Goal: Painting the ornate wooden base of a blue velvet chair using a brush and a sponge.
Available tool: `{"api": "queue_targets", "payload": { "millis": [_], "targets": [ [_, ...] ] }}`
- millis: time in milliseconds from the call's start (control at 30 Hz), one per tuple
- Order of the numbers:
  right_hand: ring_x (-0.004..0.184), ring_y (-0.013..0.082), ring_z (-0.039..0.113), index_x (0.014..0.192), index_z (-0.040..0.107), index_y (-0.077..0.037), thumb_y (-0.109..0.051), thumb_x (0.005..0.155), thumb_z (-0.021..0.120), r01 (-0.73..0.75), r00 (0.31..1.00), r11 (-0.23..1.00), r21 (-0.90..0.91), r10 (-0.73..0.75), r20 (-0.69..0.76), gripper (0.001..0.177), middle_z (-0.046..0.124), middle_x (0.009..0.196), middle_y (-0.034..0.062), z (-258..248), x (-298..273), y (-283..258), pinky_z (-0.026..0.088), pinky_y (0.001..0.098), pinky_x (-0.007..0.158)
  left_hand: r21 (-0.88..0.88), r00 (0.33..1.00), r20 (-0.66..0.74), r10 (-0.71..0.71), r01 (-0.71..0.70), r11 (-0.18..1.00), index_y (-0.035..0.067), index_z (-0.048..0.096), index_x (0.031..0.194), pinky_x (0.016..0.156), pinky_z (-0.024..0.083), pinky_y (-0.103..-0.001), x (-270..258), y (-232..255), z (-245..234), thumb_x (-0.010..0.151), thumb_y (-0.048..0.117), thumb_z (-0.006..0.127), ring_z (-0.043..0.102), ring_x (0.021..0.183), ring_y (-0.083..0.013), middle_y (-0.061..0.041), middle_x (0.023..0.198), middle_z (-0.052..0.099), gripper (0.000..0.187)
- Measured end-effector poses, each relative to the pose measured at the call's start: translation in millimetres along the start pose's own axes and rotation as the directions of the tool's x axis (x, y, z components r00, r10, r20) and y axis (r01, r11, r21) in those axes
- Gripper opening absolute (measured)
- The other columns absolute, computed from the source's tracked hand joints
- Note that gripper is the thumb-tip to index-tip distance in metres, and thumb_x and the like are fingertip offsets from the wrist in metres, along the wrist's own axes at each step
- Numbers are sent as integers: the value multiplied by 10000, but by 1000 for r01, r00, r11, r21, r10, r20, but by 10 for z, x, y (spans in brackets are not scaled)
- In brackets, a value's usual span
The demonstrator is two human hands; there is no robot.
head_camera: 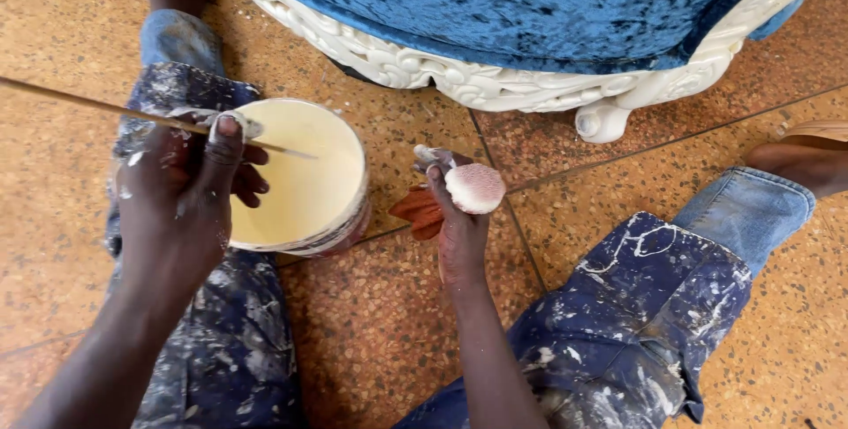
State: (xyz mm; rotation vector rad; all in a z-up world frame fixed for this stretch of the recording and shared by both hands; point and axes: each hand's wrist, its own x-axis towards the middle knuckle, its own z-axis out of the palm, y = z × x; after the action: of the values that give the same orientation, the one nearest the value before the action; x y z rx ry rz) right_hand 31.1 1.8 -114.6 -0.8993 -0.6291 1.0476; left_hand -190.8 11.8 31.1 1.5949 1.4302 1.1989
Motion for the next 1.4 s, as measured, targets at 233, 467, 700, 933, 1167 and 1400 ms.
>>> {"api": "queue_targets", "payload": {
  "millis": [233, 467, 700, 933, 1167, 1400],
  "targets": [
    [1146, 219, 679, 1250, 667, 42, -54, 944, 693, -26, 1000, 996, 85, 26, -2, 322, 719, 1248, 135, 319, -193, 199, 512, 323, 1019, 527, 907, 415, 67, -300, 795, 25, 727, 1023, 686, 528, -483, 569, -1084, 91, 842, 70, 640, 681, 720, -364, -158, 914, 750, 206],
    [1155, 209, 677, 1278, 669, 35, -58, 895, 721, -127, 973, 990, 56, 135, -188, 397, 723, 1251, 121, 370, -305, 246, 503, 329, 1037, 303, 893, 319, -317, 221, 927, -7, 678, 1134, 531, 546, -362, 430, -335, -265, 1033, 183, 554, 701, 609, -235, -141, 881, 760, 249],
    [1171, 219, 662, 1225, 681, 28, -81, 906, 726, -22, 990, 999, 43, 28, -141, 340, 708, 1220, 110, 318, -175, 274, 477, 345, 1083, -221, 954, 17, -299, 295, 930, -164, 496, 1314, 712, 548, -450, 160, -688, -1300, 1162, 79, 407, 637, 765, -379, -298, 1036, 671, 300],
    [1095, 200, 707, 1306, 658, -3, -137, 932, 691, -55, 976, 998, 26, 60, -209, 398, 745, 1213, 123, 50, -39, -74, 535, 320, 941, -511, 956, -37, -292, 233, 827, 8, 570, 1224, 754, 599, -309, -63, -589, -979, 1174, 171, 474, 715, 811, -217, -123, 1001, 717, 196],
    [1063, 198, 712, 1279, 649, -19, -141, 934, 703, 81, 965, 996, 36, -70, -254, 370, 728, 1201, 110, -387, -12, -251, 551, 297, 804, -799, 957, 284, -65, 274, 535, -5, 634, 1164, 788, 614, -387, 5, -167, 896, 994, 199, 637, 718, 814, -242, -183, 1094, 752, 265],
    [1343, 432, 564, 1380, 627, -92, -249, 842, 898, 122, 879, 988, -98, -153, -451, 622, 668, 1357, 218, -454, 157, -160, 504, 568, 1110, -725, 993, -64, 101, -116, 679, 21, 631, 1212, 814, 637, -336, 125, -416, 2332, 1077, 172, 599, 717, 880, -195, -169, 1169, 728, 205]
  ]
}}
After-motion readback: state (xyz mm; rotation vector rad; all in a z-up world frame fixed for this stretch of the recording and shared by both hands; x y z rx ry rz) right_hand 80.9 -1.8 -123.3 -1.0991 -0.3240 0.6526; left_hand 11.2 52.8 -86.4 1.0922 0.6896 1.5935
